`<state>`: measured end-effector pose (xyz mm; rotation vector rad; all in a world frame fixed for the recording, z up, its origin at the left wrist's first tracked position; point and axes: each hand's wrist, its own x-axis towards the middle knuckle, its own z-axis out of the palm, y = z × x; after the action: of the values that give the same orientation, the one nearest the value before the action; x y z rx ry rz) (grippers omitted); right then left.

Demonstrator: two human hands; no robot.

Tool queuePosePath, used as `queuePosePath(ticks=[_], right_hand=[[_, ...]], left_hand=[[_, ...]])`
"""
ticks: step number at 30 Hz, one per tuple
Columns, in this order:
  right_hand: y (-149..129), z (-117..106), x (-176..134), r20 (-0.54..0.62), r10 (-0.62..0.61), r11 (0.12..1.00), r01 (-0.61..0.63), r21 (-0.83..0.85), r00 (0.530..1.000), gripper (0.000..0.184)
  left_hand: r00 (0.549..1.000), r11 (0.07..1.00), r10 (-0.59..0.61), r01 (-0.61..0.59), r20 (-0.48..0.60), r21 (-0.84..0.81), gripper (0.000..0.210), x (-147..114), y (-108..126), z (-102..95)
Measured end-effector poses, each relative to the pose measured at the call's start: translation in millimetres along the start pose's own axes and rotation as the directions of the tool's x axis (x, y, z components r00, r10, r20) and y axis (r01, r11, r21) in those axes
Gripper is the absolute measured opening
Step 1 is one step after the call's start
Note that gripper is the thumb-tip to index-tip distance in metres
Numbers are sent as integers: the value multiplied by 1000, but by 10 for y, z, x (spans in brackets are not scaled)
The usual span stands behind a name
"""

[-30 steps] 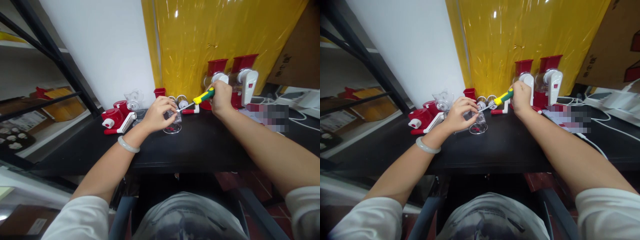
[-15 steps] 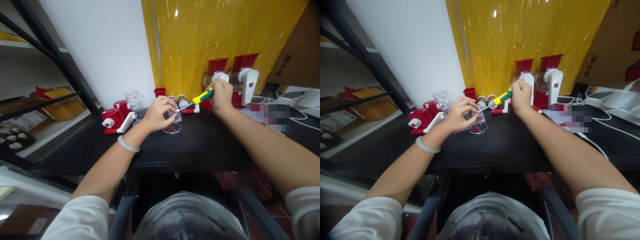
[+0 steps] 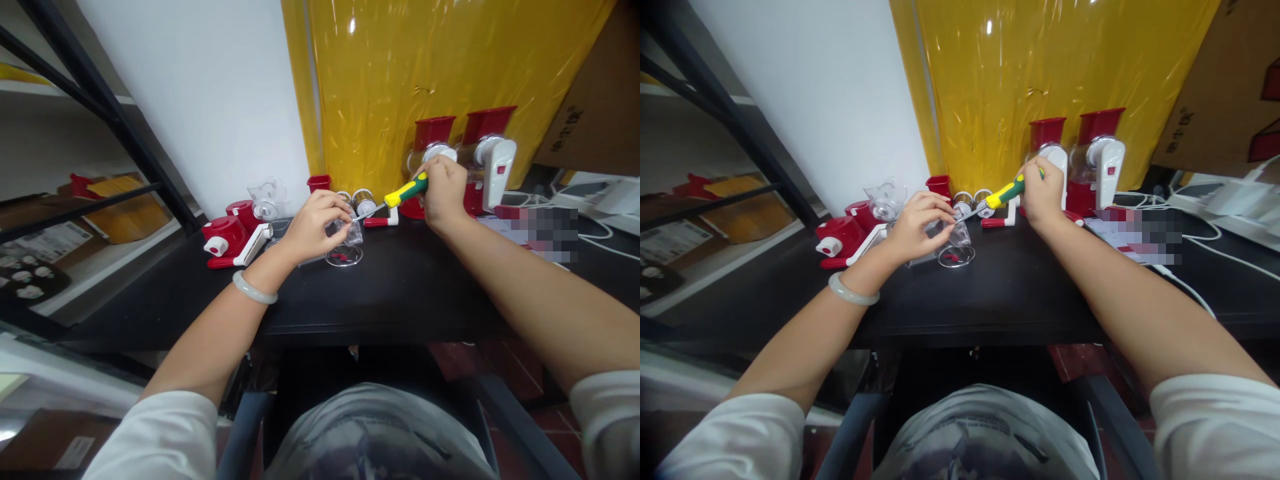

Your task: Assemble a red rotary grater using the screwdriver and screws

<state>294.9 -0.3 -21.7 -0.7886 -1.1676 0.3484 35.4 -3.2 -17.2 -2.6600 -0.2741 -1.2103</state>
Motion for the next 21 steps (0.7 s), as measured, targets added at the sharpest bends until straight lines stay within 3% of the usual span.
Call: queuePosePath(ticks=[3, 8, 16, 21], right_hand=[[-39, 3, -19, -92, -111, 992, 105, -64, 990, 25], [-72, 7, -38, -67, -223, 974, 220, -46, 973, 19], [-42, 38, -47, -103, -192, 980, 185, -73, 976, 20], [-40, 69, -60, -132, -86, 996, 82, -43, 988, 21]], left_hand=[[1000, 1000, 20, -20, -4, 4, 4, 10, -9, -27], [1000, 999, -4, 5, -15, 53, 5, 25, -9, -63], [998, 996, -6, 11, -62, 83, 4, 28, 16, -67], [996, 995, -1, 9, -89, 95, 3, 24, 15, -62]])
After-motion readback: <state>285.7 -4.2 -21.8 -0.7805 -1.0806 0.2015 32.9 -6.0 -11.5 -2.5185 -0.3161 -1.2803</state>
